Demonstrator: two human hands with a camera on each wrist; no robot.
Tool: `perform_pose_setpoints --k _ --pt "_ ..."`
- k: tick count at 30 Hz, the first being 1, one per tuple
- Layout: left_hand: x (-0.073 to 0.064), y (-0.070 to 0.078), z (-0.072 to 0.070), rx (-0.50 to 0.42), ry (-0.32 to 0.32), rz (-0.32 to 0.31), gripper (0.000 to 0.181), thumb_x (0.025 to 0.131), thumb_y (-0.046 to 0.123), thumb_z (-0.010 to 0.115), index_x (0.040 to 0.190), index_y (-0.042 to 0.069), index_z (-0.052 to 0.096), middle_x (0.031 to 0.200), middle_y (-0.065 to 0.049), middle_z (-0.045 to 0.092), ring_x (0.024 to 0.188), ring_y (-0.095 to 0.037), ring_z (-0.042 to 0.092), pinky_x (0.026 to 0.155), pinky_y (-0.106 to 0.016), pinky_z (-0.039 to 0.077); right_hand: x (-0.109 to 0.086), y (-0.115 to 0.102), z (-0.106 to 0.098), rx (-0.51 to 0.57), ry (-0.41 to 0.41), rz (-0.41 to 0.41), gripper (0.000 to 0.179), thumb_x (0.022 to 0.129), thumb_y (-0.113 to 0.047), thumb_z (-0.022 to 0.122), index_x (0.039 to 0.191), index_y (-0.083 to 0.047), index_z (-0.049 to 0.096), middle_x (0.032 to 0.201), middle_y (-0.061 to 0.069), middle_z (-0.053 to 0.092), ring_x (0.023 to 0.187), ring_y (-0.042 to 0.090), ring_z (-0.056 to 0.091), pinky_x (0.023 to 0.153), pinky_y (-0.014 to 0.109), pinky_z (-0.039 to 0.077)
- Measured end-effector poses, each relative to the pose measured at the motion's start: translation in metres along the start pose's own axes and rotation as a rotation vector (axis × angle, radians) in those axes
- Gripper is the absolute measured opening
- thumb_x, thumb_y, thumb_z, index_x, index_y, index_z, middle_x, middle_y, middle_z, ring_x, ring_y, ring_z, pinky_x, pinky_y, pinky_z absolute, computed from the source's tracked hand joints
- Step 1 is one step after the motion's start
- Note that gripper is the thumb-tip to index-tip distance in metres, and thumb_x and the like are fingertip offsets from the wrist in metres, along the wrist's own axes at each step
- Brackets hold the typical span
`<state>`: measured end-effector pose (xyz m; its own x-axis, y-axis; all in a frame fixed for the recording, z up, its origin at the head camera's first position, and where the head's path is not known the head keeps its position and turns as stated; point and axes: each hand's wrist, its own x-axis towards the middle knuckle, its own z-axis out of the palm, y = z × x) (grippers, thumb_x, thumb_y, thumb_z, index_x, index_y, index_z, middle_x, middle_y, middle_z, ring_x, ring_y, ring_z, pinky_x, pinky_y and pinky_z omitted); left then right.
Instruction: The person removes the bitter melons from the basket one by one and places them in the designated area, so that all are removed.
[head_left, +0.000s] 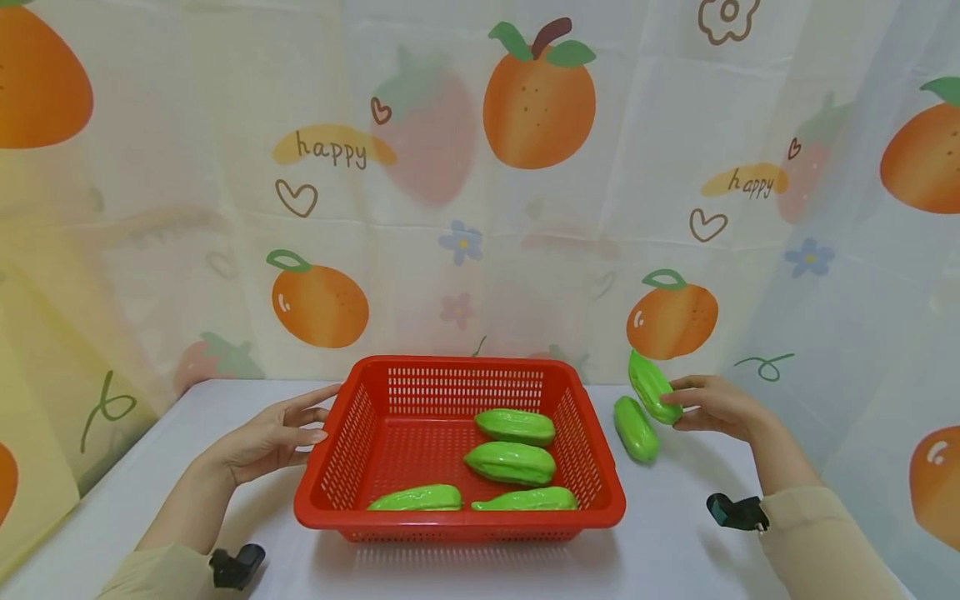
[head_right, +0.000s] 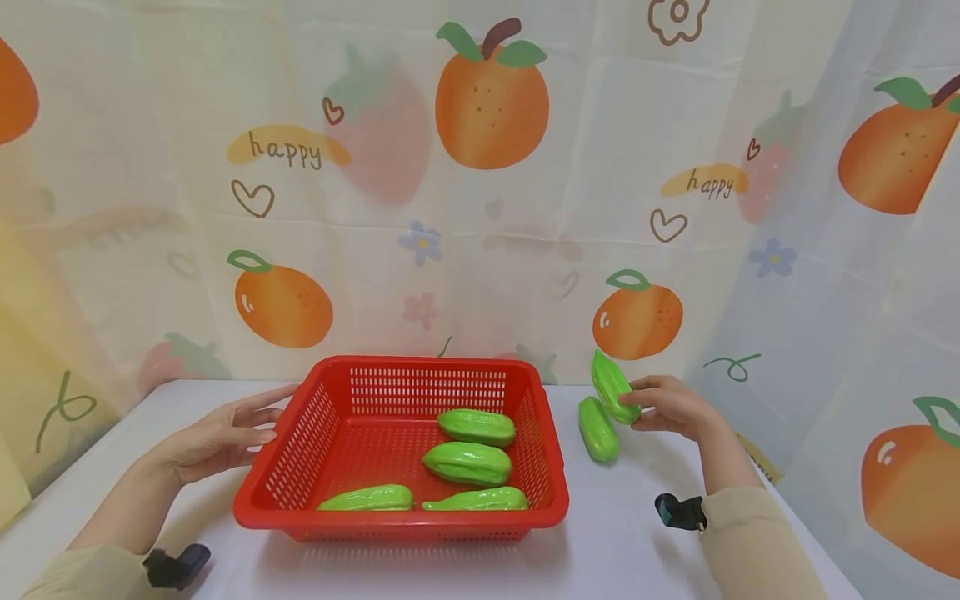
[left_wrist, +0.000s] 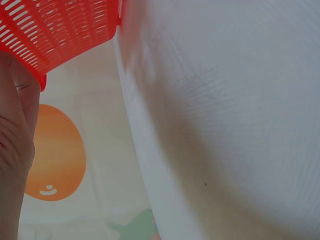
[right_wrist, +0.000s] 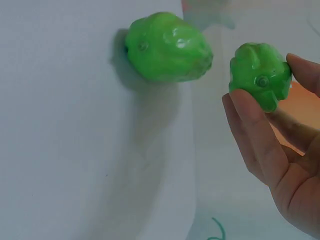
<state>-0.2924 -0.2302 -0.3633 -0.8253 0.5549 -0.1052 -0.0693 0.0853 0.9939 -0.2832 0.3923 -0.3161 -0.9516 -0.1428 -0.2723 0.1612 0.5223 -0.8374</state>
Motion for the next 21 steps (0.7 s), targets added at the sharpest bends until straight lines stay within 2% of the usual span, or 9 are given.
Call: perform_pose_setpoints --k 12,21 --pt "0.001 0.000 0.000 0.007 -0.011 0.007 0.074 0.098 0.015 0.055 0.159 0.015 0.013 0.117 0.004 0.060 0.104 -0.012 0.065 0.093 -0.038 0.058 -0.003 0.027 -0.003 0.067 -0.003 0.051 0.072 0.099 -0.023 0.057 0.146 0.018 0.021 0.113 0.008 0.055 0.081 0.010 0.066 0.081 0.025 0.060" --pt "0.001 -0.001 -0.002 0.001 -0.013 0.007 0.075 0.098 0.015 0.055 0.159 0.015 0.013 0.117 0.004 0.060 0.104 -0.012 0.065 0.093 -0.038 0.058 -0.004 0.043 -0.004 0.074 0.001 0.092 0.071 0.099 -0.023 0.056 0.145 0.020 0.021 0.114 0.009 0.053 0.085 0.011 0.063 0.079 0.022 0.059"
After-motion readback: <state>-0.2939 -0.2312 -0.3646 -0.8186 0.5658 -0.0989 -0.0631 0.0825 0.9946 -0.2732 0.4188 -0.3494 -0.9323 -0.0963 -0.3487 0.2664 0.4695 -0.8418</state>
